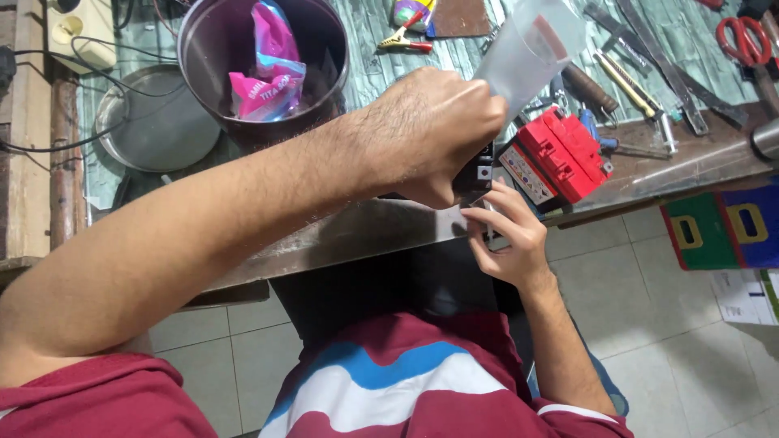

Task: Refilling and cleaning battery cells at a workbench in a recycling center.

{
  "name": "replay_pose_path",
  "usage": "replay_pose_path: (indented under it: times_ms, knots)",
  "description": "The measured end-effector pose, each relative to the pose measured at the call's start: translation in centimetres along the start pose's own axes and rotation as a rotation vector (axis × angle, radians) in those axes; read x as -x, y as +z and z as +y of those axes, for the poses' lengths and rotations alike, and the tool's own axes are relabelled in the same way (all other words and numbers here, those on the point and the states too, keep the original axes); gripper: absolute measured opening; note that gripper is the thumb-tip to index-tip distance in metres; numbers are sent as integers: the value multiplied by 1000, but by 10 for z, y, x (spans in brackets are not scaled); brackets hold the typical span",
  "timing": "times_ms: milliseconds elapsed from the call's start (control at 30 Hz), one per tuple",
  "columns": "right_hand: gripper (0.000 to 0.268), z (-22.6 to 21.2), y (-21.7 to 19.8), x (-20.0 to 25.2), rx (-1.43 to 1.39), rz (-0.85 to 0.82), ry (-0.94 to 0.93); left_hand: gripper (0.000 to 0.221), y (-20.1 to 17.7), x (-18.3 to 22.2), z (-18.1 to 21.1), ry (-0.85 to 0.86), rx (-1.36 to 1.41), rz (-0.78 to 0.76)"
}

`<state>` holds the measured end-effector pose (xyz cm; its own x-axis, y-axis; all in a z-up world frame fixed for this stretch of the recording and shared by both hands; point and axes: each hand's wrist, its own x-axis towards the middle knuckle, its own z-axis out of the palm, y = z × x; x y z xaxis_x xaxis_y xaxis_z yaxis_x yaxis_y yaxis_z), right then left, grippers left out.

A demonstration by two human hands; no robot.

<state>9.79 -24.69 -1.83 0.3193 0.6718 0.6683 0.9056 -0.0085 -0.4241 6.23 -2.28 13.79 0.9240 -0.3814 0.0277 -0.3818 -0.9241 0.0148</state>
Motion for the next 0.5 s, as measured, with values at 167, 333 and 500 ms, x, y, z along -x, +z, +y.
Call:
replay_pose_path:
  times_ms: [167, 333, 500]
  knots:
    - [42, 5, 12, -24, -429, 129, 224, 61, -19, -2, -11, -30, 15, 85]
    - [90, 17, 38, -64, -1080, 225, 521, 51, -36, -18, -33, 22, -30, 331]
    - [63, 70, 63, -88, -966, 360, 545, 62, -51, -37, -59, 176, 29, 570]
